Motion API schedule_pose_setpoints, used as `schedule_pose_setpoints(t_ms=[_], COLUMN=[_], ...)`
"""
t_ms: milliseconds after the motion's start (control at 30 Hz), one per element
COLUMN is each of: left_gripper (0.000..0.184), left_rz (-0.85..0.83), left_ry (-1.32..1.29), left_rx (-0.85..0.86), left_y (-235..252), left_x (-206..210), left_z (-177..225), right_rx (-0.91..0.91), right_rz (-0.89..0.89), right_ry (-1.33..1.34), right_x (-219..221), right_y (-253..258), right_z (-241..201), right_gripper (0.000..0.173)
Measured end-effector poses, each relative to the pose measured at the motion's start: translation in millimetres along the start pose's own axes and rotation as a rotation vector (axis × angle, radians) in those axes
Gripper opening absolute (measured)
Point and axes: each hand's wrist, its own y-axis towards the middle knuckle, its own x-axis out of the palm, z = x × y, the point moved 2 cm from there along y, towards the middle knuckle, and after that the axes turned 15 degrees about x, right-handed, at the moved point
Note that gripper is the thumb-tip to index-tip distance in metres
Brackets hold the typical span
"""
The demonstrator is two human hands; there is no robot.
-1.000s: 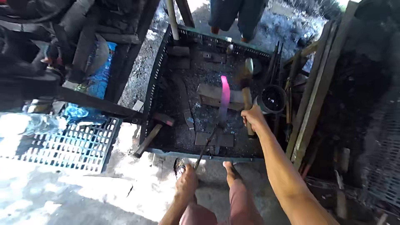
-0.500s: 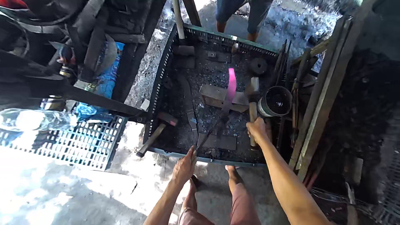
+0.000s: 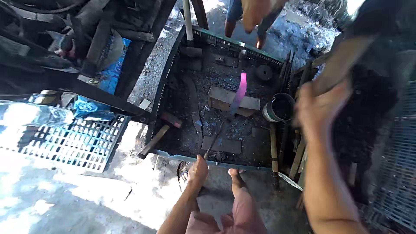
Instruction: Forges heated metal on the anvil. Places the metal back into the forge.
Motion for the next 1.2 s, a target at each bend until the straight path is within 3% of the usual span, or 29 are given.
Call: schedule_pose_setpoints(t_ms=[67, 133, 200, 300, 467, 533, 600, 667, 733, 833, 900, 967, 1033, 1200], left_gripper=[0.042, 0.04, 0.039, 0.041, 0.044, 0.045, 0.044, 0.043, 0.041, 0.039, 0.038, 0.039, 0.04, 0.045], left_rz=[0.003, -0.002, -0.004, -0.03, -0.033, -0.038, -0.032, -0.015, -0.003, -0.022, -0.041, -0.029, -0.027, -0.032], left_ry=[-0.017, -0.005, -0.011, -0.03, 0.016, 0.03, 0.014, -0.04, -0.055, -0.02, -0.023, -0.037, -0.056, -0.038], left_rx=[-0.027, -0.034, -0.034, -0.009, 0.001, -0.006, -0.011, -0.028, -0.077, -0.125, -0.121, -0.092, -0.061, -0.008], left_y=[1.0, -1.1, -11.0, -31.2, -33.9, -36.2, -40.5, -43.8, -41.7, -36.0, -43.3, -46.2, -58.6, -52.2], left_x=[8.7, 11.9, 4.2, -2.9, -2.2, -5.5, -5.1, -0.3, 7.8, 18.4, 16.2, 7.8, 11.1, 10.8], left_z=[1.8, 4.3, 8.9, 14.1, 6.7, 6.4, 4.6, 1.9, 3.3, 3.8, 6.0, 8.6, 2.3, -11.9], right_rx=[0.217, 0.465, 0.676, 0.588, 0.132, -0.034, -0.15, -0.158, 0.0, 0.379, 0.635, 0.765, 0.714, 0.247], right_rz=[-0.204, -0.482, -0.722, -0.73, -0.46, -0.274, -0.066, 0.069, 0.01, -0.388, -0.669, -0.772, -0.718, -0.467], right_ry=[-0.14, -0.098, 0.052, 0.128, 0.059, 0.017, -0.02, -0.053, -0.144, -0.187, -0.027, 0.196, 0.245, 0.115], right_x=[105.4, 199.5, 214.5, 125.2, -37.1, -67.9, -65.0, -29.1, 35.1, 174.7, 229.5, 209.5, 138.0, -43.1], right_y=[-40.5, -60.5, -56.1, -51.0, -46.9, -30.7, -13.8, -10.8, -28.4, -55.5, -46.2, -27.5, -38.4, -51.8], right_z=[70.2, 138.0, 136.5, 67.7, -30.8, -54.3, -63.3, -49.2, -3.8, 102.9, 133.8, 101.8, 70.6, -9.4], right_gripper=[0.054, 0.046, 0.037, 0.036, 0.043, 0.046, 0.048, 0.051, 0.052, 0.048, 0.037, 0.025, 0.027, 0.04])
